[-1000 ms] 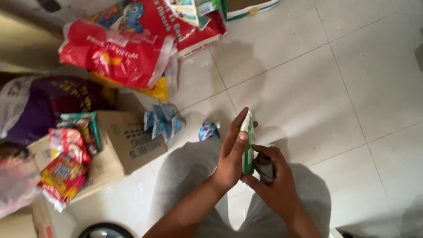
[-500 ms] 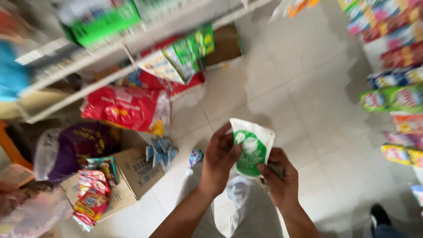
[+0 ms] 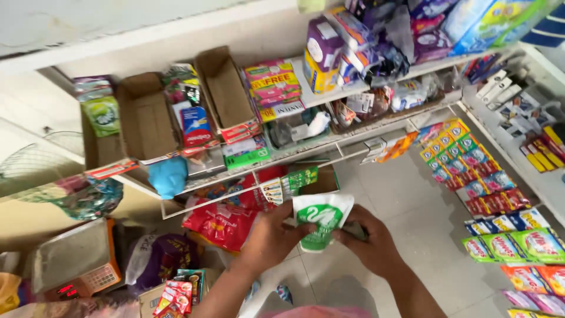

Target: Wiping dust off packaged food pouches and arranging them neatly on a store shelf.

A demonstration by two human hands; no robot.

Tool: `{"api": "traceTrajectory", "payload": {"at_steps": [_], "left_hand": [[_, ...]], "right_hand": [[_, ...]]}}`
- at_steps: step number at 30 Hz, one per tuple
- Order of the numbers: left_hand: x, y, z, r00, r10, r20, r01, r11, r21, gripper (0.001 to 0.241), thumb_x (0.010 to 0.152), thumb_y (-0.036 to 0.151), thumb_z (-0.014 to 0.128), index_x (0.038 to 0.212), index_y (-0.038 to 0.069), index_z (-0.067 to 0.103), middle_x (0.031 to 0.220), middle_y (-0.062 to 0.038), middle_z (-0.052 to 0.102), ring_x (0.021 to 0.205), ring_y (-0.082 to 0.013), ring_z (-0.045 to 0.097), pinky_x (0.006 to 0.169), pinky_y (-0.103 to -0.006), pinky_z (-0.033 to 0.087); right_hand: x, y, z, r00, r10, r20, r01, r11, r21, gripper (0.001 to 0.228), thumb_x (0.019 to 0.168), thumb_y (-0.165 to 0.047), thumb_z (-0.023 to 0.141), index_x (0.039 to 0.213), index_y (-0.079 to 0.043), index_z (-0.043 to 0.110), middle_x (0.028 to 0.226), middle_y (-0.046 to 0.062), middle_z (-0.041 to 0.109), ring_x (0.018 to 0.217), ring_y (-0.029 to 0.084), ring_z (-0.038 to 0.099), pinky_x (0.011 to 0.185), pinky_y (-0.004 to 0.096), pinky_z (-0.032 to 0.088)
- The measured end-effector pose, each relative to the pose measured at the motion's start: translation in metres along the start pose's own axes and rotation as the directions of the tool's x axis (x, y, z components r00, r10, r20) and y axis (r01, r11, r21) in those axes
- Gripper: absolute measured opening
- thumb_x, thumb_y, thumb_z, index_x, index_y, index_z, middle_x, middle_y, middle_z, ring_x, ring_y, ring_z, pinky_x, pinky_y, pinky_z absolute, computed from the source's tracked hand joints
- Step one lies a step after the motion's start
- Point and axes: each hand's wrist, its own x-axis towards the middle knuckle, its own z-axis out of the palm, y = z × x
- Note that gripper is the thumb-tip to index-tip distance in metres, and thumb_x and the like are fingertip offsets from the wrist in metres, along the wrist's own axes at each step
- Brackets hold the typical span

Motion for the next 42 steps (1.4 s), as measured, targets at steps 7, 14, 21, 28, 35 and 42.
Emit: {"api": "traceTrajectory", "payload": {"at_steps": [7, 14, 21, 28, 35, 42], "left_hand": [[0.031, 0.042, -0.009, 0.979, 0.141, -0.144, -0.158, 0.981, -0.114, 0.043, 0.087, 0.016, 0.077, 0.127, 0.009, 0.066, 0.103, -0.005, 0.078, 0.088, -0.0104, 0.071, 0.072, -0.0317, 0.062], [0.08, 0.055, 0.007, 0.948, 0.114, -0.296, -0.122, 0.993, -0.009, 0.032, 0.086, 0.017, 0.083, 0.111, 0.001, 0.071, 0.086, -0.012, 0.074, 0.073, -0.0128, 0.065, 0.067, -0.0321, 0.058], [0.094, 0.103, -0.002, 0.832, 0.187, -0.522, -0.201, 0.979, 0.031, 0.037, 0.082, 0.016, 0.081, 0.117, 0.008, 0.072, 0.083, -0.006, 0.075, 0.067, -0.01, 0.066, 0.062, -0.0306, 0.057], [0.085, 0.123, -0.054, 0.807, 0.195, -0.557, -0.056, 0.965, 0.257, 0.032, 0.085, 0.022, 0.084, 0.112, 0.008, 0.075, 0.079, -0.014, 0.073, 0.068, -0.0174, 0.067, 0.064, -0.0369, 0.054], [0.084, 0.131, -0.151, 0.755, 0.297, -0.584, -0.195, 0.953, 0.232, 0.039, 0.084, 0.023, 0.082, 0.119, 0.009, 0.072, 0.083, -0.014, 0.075, 0.068, -0.0132, 0.064, 0.064, -0.0333, 0.056], [0.111, 0.128, -0.269, 0.636, 0.561, -0.531, -0.426, 0.828, 0.365, 0.032, 0.087, 0.02, 0.082, 0.112, 0.003, 0.072, 0.097, -0.012, 0.079, 0.085, -0.0104, 0.07, 0.078, -0.03, 0.057]], "right_hand": [[0.061, -0.038, -0.054, 0.944, -0.294, 0.15, 0.303, 0.952, -0.044, 0.028, 0.086, 0.001, 0.075, 0.112, -0.003, 0.066, 0.113, 0.005, 0.067, 0.103, 0.015, 0.063, 0.09, 0.029, 0.051], [0.155, -0.072, -0.103, 0.823, -0.528, 0.21, 0.558, 0.821, -0.123, 0.027, 0.084, -0.007, 0.081, 0.104, -0.003, 0.063, 0.116, 0.007, 0.066, 0.097, 0.017, 0.062, 0.082, 0.029, 0.051], [0.226, -0.172, -0.116, 0.618, -0.626, 0.476, 0.769, 0.608, -0.198, 0.035, 0.082, -0.014, 0.083, 0.113, -0.005, 0.071, 0.11, 0.004, 0.071, 0.099, 0.016, 0.069, 0.088, 0.032, 0.053], [0.256, -0.254, -0.07, 0.405, -0.606, 0.685, 0.912, 0.321, -0.256, 0.032, 0.078, -0.016, 0.084, 0.106, -0.005, 0.074, 0.102, 0.007, 0.063, 0.094, 0.021, 0.064, 0.077, 0.036, 0.053], [0.291, -0.325, -0.001, 0.428, -0.524, 0.736, 0.893, 0.119, -0.435, 0.023, 0.078, -0.024, 0.081, 0.095, -0.009, 0.077, 0.101, 0.006, 0.063, 0.094, 0.024, 0.061, 0.075, 0.036, 0.052], [0.347, -0.401, 0.066, 0.37, -0.521, 0.769, 0.835, -0.177, -0.522, 0.02, 0.082, -0.026, 0.078, 0.096, -0.011, 0.079, 0.106, 0.004, 0.063, 0.102, 0.025, 0.062, 0.082, 0.039, 0.052]]}}
